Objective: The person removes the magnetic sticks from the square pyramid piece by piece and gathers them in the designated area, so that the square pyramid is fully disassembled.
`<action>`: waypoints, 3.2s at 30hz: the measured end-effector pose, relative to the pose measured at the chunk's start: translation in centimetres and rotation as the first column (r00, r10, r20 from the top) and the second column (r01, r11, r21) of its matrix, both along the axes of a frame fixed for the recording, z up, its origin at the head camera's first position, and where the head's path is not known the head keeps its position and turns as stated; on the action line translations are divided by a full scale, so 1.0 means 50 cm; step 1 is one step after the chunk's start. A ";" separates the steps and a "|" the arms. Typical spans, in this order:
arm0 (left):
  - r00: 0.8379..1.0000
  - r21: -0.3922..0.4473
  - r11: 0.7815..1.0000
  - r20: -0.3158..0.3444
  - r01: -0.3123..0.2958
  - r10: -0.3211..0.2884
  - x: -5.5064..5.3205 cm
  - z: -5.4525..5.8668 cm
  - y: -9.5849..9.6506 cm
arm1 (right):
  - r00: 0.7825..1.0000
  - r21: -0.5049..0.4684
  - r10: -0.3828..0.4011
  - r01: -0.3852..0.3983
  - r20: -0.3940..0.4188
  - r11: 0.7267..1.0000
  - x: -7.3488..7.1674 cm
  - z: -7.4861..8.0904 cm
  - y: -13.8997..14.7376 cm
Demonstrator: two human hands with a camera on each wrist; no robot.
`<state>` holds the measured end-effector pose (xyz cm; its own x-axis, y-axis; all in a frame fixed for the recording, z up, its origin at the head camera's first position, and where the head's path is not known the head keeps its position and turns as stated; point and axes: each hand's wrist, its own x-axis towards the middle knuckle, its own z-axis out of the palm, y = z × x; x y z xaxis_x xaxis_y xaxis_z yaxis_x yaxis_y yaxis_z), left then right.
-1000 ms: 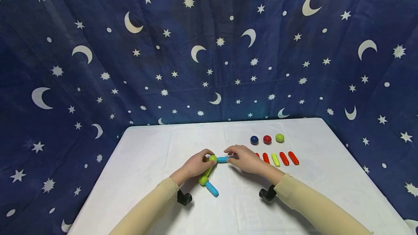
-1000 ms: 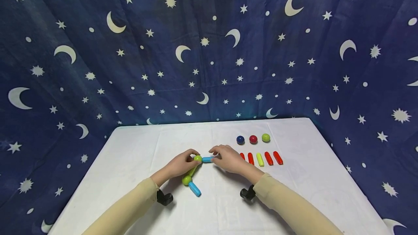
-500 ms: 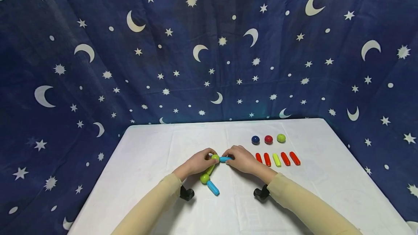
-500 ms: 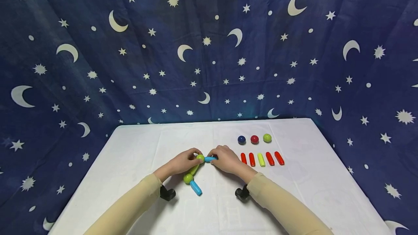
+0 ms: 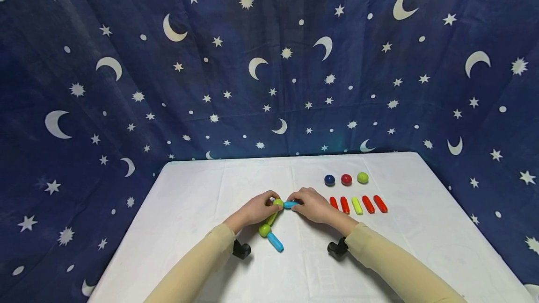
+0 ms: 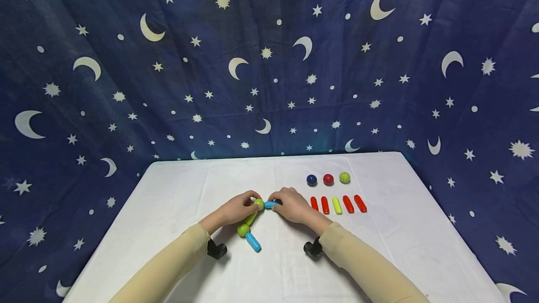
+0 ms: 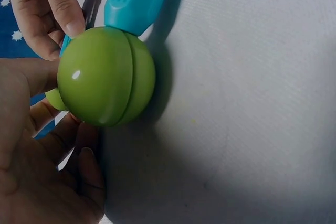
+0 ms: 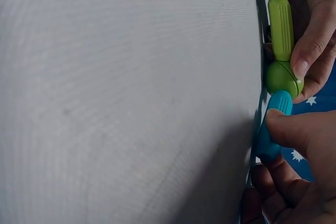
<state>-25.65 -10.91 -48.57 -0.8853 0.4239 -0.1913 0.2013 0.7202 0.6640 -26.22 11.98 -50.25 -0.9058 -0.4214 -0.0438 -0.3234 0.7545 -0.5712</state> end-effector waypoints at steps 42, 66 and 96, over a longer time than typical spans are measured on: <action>1.000 0.037 0.999 -0.010 0.010 -0.009 0.003 0.001 -0.003 | 0.915 -0.130 -0.352 0.381 0.198 0.916 0.076 0.022 0.528; 1.000 0.050 0.999 -0.013 -0.007 0.007 0.009 0.000 -0.004 | 0.912 -0.042 -0.390 0.398 0.129 0.916 0.074 0.006 0.516; 0.999 0.094 0.994 -0.001 -0.047 0.048 0.053 -0.005 -0.026 | 0.944 -0.210 -0.317 0.291 -0.098 0.933 0.073 0.116 0.354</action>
<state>-23.02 -12.21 -48.81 -0.9054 0.3973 -0.1494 0.1709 0.6634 0.7285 -22.57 29.71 -44.44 -0.9844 -0.1139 0.1344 -0.1753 0.7093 -0.6827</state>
